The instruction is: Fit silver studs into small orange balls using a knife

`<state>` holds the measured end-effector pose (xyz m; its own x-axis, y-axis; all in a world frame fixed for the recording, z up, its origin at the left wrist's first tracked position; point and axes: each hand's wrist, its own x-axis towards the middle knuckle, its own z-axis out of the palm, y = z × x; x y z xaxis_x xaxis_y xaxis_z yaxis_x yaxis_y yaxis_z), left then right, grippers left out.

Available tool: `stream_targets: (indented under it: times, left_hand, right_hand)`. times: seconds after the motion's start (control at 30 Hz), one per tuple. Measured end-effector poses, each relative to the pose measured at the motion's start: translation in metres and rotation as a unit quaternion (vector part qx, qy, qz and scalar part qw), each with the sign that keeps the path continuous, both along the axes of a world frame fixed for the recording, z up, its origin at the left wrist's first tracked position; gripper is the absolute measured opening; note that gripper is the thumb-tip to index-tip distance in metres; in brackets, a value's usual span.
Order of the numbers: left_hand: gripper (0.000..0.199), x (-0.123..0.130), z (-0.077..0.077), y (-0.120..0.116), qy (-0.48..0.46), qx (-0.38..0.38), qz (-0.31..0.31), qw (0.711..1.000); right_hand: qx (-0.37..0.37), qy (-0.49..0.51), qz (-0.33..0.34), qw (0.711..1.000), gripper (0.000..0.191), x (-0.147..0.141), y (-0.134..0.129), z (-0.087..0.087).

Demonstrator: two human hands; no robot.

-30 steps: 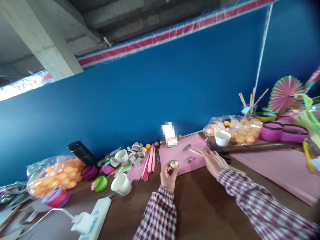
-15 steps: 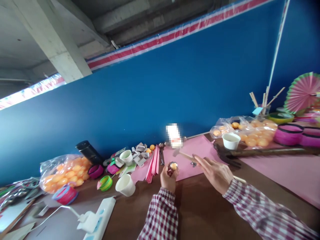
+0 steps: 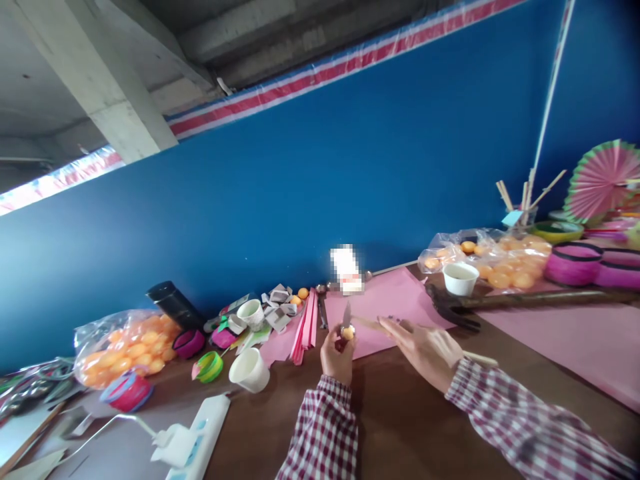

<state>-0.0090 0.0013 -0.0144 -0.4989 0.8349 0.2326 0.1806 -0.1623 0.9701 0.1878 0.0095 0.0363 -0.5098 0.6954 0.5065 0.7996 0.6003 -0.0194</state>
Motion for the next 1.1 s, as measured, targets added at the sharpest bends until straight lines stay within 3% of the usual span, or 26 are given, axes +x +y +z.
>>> stream_targets:
  times: [0.13,0.3,0.47,0.63,0.9,1.1]
  left_hand:
    - [0.047,0.002,0.004,-0.001,-0.031,0.005,-0.002,1.000]
    - [0.050,0.004,0.001,0.000,-0.113,0.008,-0.020,0.993]
    - [0.046,0.003,-0.003,0.002,-0.190,0.014,-0.037,0.981]
    - [0.046,0.004,-0.001,0.002,-0.218,0.023,-0.054,0.974]
    - [0.056,0.008,0.006,0.000,-0.303,0.024,-0.051,0.951]
    - [0.051,0.011,0.008,-0.003,-0.330,0.020,-0.071,0.941]
  right_hand:
    - [-0.003,0.057,-0.028,0.998,0.039,-0.001,-0.001,-0.002]
    - [-0.007,0.013,-0.018,1.000,0.037,-0.001,-0.001,-0.003]
    - [0.009,0.067,-0.036,0.997,0.038,0.000,0.000,-0.001]
    - [-0.004,0.016,-0.015,1.000,0.036,-0.001,-0.002,0.001]
    - [0.033,0.069,-0.035,0.996,0.037,0.003,0.001,0.001]
    - [0.027,0.024,-0.019,0.999,0.036,-0.002,-0.001,-0.001]
